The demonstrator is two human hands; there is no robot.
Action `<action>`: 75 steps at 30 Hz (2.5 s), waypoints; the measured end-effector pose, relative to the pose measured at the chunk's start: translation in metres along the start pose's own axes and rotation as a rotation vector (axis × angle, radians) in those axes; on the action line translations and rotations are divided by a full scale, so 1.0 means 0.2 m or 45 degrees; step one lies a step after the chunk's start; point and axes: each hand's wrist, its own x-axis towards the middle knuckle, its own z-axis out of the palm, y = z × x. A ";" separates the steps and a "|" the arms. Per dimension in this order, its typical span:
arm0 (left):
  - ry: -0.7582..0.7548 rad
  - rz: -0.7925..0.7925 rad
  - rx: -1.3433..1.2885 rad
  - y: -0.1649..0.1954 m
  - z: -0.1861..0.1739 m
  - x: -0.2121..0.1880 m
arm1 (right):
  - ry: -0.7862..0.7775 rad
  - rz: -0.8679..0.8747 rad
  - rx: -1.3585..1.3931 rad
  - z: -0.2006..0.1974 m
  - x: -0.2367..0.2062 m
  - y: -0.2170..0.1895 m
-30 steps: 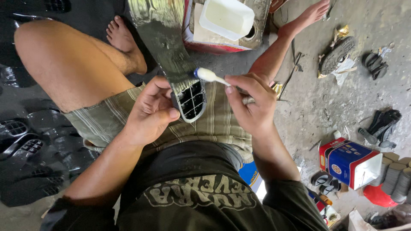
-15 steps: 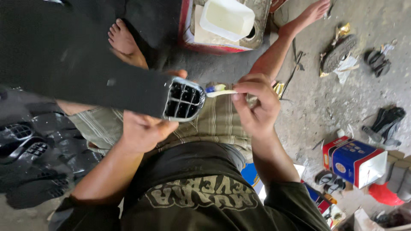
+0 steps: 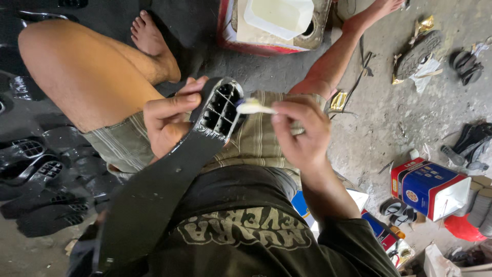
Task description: The person sits on the floor and uses a small brush to apply white paint to the soles of black slippers. They repeatedly dip the brush into a container of paint and cover the textured surface of each slipper before placing it aside.
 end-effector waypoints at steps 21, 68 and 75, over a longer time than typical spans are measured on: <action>0.120 -0.563 -0.178 0.11 -0.06 0.00 | 0.112 0.122 -0.304 0.07 0.14 -0.03; 0.595 -0.646 -0.233 0.00 -0.60 -0.03 | 0.122 0.130 -0.629 -0.18 0.94 0.98; 0.348 -0.550 -0.105 0.11 -0.34 0.01 | 0.040 0.098 -0.616 -0.12 1.02 0.95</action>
